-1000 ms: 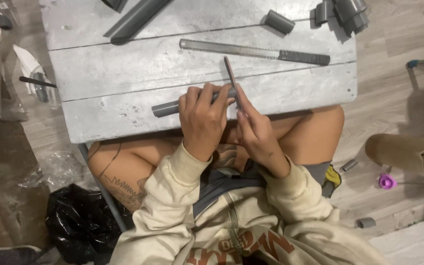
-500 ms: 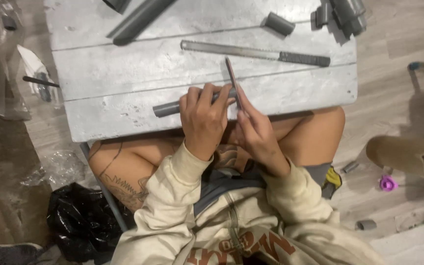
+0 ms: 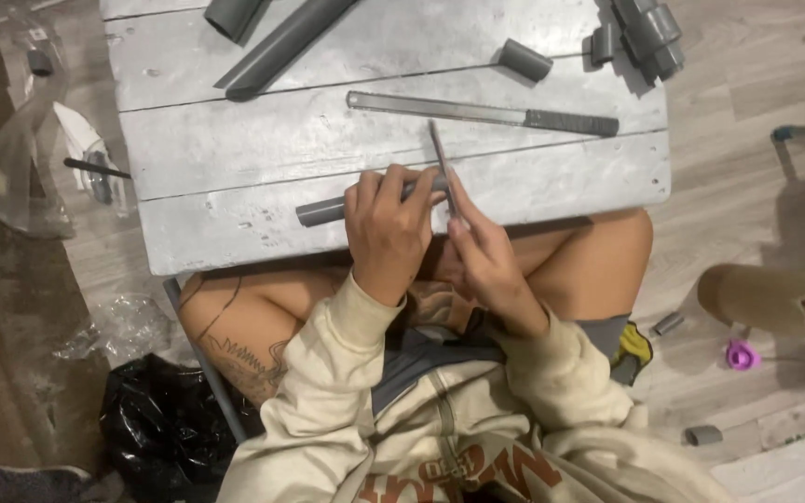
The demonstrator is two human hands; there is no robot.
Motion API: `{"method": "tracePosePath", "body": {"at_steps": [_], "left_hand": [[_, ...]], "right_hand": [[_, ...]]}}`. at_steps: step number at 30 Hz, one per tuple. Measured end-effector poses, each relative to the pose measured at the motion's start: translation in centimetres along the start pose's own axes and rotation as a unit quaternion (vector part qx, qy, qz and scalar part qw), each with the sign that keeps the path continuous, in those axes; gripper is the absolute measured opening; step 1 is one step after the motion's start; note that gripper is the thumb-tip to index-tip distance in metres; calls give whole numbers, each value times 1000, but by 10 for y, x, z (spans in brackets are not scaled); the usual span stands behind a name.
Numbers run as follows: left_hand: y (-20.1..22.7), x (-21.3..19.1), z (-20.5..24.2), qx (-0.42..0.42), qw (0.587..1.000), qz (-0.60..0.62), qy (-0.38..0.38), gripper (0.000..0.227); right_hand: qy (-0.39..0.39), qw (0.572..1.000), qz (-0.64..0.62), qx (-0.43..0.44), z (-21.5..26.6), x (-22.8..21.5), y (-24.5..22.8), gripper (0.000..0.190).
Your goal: The person uses a hand file to smooth the cut edge of a grey PVC pipe.
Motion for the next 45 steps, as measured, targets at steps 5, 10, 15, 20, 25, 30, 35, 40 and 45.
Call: {"method": "tracePosePath", "body": {"at_steps": [5, 10, 15, 20, 25, 30, 35, 40, 45], "left_hand": [[-1, -1, -2, 6, 1000, 9, 11, 27], [2, -7, -5, 6, 1000, 10, 5, 26], [-1, -4, -3, 2, 1000, 9, 7, 26], [-2, -7, -4, -4, 999, 32, 10, 27], [0, -8, -7, -8, 999, 31, -1, 27], [-1, -9, -6, -14, 1000, 22, 15, 26], [-2, -6, -4, -15, 999, 26, 9, 28], [1, -10, -1, -9, 1000, 18, 10, 28], [-4, -2, 3, -26, 999, 13, 15, 27]], "right_hand": [[-21, 999, 19, -17, -1, -2, 7, 62], [36, 996, -10, 80, -1, -6, 14, 59], [-10, 999, -9, 48, -8, -6, 17, 63], [-13, 998, -23, 61, -6, 7, -3, 60], [8, 995, 12, 103, -7, 6, -10, 59], [-34, 994, 4, 100, -2, 13, -10, 61], [-6, 995, -23, 97, -2, 9, -10, 60], [-5, 996, 26, 90, -2, 9, -7, 59], [-18, 997, -22, 72, 3, 12, -3, 61]]}}
Point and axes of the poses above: each hand's wrist, its own z-axis away from the middle knuckle, its own x-axis out of the palm, y = z × x, the point moved 10 cm from there along -z, towards the middle knuckle, and after that the axes turned 8 degrees about -z, right-handed, at the moved point
